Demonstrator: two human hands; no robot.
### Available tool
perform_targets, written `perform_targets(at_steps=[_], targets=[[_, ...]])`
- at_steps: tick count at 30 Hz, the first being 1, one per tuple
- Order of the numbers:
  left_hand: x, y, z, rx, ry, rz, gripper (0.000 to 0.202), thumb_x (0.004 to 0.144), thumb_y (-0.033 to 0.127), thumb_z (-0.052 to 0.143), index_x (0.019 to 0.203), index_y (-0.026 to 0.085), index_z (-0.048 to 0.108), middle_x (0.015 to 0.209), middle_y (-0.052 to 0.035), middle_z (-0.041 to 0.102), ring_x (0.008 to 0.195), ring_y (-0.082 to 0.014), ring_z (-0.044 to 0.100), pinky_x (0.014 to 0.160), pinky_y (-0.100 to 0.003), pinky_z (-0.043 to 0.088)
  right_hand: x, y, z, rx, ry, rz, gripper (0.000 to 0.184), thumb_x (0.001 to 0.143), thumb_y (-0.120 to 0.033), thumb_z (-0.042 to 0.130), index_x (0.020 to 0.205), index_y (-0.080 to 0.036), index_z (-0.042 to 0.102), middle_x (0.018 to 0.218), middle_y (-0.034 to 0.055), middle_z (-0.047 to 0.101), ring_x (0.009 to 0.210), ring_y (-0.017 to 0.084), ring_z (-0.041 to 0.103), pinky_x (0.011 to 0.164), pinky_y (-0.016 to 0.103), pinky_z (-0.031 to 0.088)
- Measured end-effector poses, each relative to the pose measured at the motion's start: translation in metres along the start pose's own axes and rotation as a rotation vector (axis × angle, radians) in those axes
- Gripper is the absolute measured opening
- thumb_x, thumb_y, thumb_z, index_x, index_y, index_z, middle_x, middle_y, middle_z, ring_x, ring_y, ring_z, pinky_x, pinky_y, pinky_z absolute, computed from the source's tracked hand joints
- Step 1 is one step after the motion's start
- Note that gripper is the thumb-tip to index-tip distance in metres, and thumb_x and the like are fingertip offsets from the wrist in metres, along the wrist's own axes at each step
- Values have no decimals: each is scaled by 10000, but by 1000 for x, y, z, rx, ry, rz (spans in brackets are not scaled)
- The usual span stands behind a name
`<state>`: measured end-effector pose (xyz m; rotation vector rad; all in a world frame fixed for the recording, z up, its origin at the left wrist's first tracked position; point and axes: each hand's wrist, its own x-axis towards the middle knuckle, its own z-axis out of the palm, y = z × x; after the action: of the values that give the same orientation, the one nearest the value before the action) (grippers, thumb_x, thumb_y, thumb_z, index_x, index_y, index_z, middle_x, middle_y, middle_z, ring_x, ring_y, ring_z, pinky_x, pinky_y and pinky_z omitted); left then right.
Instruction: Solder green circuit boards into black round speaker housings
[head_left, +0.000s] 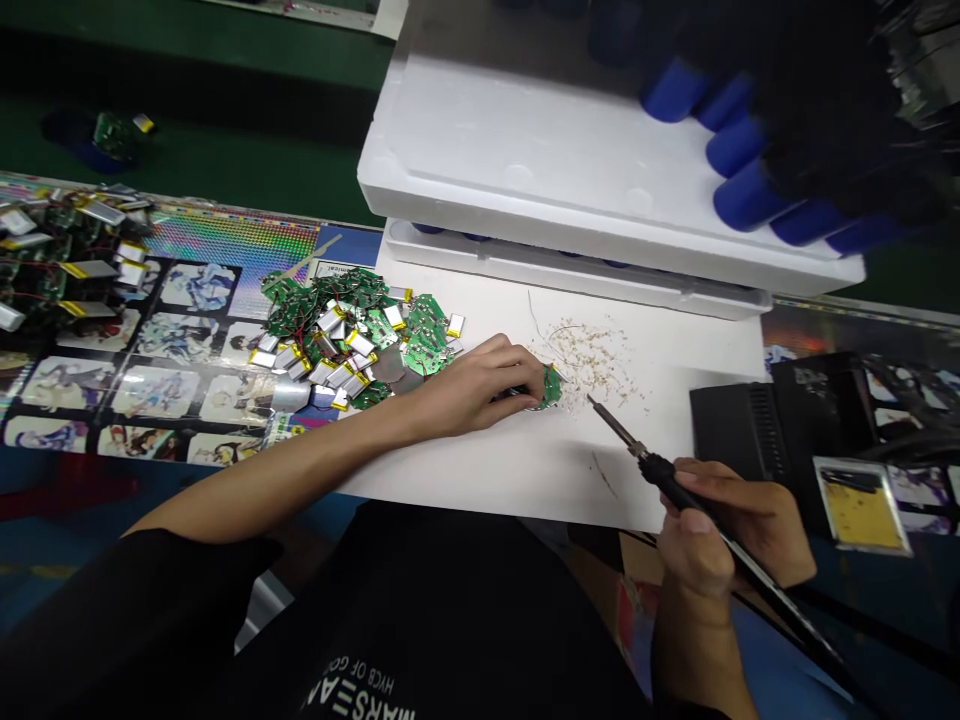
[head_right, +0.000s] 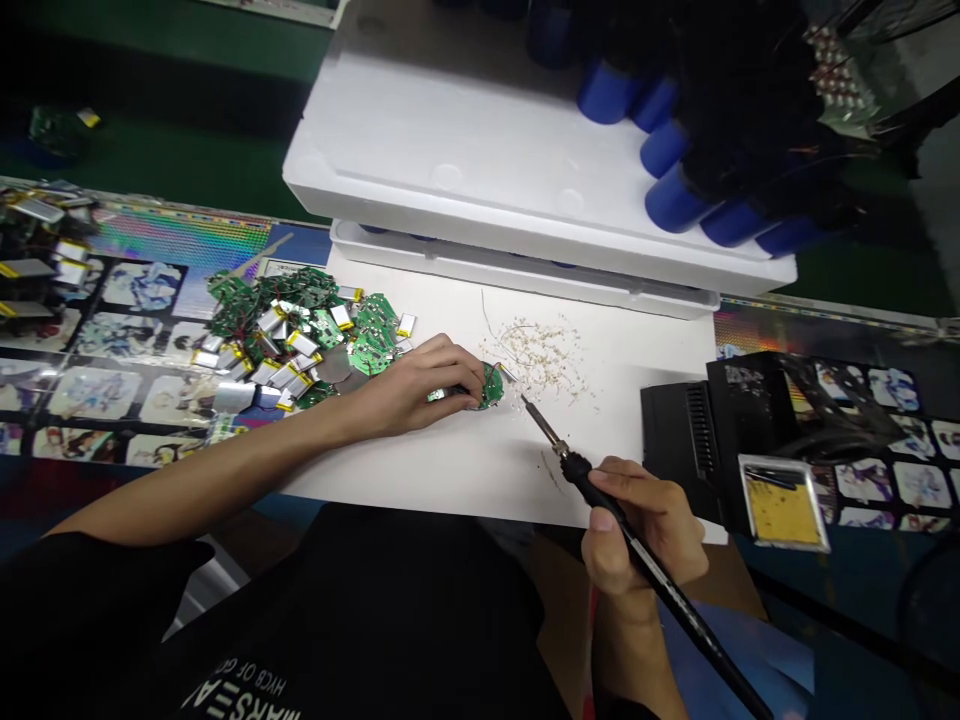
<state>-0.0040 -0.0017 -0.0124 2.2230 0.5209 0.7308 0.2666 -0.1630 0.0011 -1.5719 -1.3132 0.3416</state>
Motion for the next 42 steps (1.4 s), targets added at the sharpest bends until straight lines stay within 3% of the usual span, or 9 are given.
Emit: perform_targets(at_steps=[8,12,17,21,25,30,33,36,42], targets=[[0,2,-2,1,-28,-18,148,1123,262,549,1069,197,670,1164,-87,721,1110,-219,592,993,-363,486,29,12,32,167,211,-71,274,865,-462,782,926,-206,705,702,-21,646,461,123,563,432,278,427],[-1,2,-3,25,-25,-24,139,1110,253,564,1050,205,680,1183,-91,720,1139,-230,598,1027,-389,499,39,26,41,194,110,6,238,913,-368,786,1078,-210,720,764,-14,708,590,141,675,573,286,529],[-6,-2,0,47,-34,-42,143,1037,345,704,1100,220,677,1521,-142,558,1398,-284,549,1139,-429,511,46,42,56,229,-27,98,264,943,-403,772,1128,-220,734,875,31,795,771,196,782,760,361,643],[-6,-3,-2,-56,-99,-86,81,1046,239,661,1123,216,654,1517,-137,584,1321,-230,646,1078,-357,556,45,49,60,193,-72,159,339,932,-473,785,1166,-230,759,1009,71,831,865,224,813,875,412,671],[0,10,-24,-153,-173,-92,108,978,222,767,1045,215,683,1480,-113,652,1314,-224,682,1093,-337,554,45,49,57,130,-122,184,380,928,-510,786,1196,-240,773,1081,87,840,927,235,824,956,426,663],[0,44,-85,-127,-238,-124,155,926,247,841,1023,232,722,1434,-109,712,1273,-233,725,1064,-349,594,43,49,55,127,-153,195,399,943,-509,764,1226,-228,758,1077,98,844,959,241,824,963,431,660],[-16,58,-131,-95,-114,-184,183,862,282,900,954,252,746,1385,-93,750,1264,-272,737,1030,-401,641,39,53,54,137,-120,204,408,945,-517,754,1235,-230,742,1061,91,839,923,234,818,931,425,658],[-37,54,-174,-45,172,-258,250,797,318,946,891,234,730,1313,-61,787,1253,-283,742,1028,-462,643,36,56,53,119,-82,212,415,930,-532,758,1221,-236,746,1062,85,831,922,234,808,918,415,649],[-51,-19,-225,112,802,-479,512,626,483,967,878,207,617,1342,-125,747,1282,-302,708,1140,-471,571,37,53,51,90,-18,218,498,857,-594,788,1174,-211,778,1015,95,828,929,282,811,912,435,655]])
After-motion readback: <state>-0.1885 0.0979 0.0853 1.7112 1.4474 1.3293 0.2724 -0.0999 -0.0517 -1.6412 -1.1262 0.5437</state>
